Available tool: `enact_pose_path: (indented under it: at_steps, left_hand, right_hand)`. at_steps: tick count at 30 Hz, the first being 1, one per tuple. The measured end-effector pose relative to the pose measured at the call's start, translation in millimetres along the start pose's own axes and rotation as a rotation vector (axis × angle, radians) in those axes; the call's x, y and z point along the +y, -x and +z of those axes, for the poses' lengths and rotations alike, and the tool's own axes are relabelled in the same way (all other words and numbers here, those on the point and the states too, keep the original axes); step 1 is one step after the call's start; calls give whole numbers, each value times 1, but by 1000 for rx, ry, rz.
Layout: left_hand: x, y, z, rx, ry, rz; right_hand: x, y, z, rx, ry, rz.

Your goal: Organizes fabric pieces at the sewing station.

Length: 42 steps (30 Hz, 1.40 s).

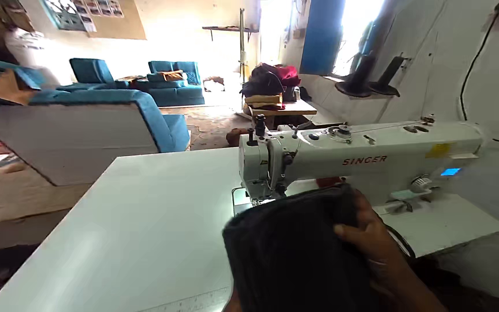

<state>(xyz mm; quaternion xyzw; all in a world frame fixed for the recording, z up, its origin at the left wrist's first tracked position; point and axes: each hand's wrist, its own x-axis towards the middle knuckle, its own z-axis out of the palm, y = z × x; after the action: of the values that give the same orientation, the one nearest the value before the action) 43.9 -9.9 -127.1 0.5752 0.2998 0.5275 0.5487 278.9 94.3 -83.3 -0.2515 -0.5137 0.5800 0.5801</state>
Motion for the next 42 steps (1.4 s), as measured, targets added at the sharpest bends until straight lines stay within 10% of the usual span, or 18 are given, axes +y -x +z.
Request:
enact_pose_path:
  at_steps: [7,16,20,32,42]
  left_hand:
    - [3,-6,-10,545,-33,-193]
    - [-6,-28,-29,373,111,-248]
    - [-33,-52,-5,347,30,-542]
    - [-71,-115,-19,141,-693,-591]
    - [-101,-166,8,-27,-737,-530]
  right_hand:
    - [40,17,33,-4,78,93]
    - [27,53,-21,-337,187,509]
    - [35,71,-29,-95,186,545]
    - [33,7,-65,162,385,586]
    - [34,11,-117,219,755,370]
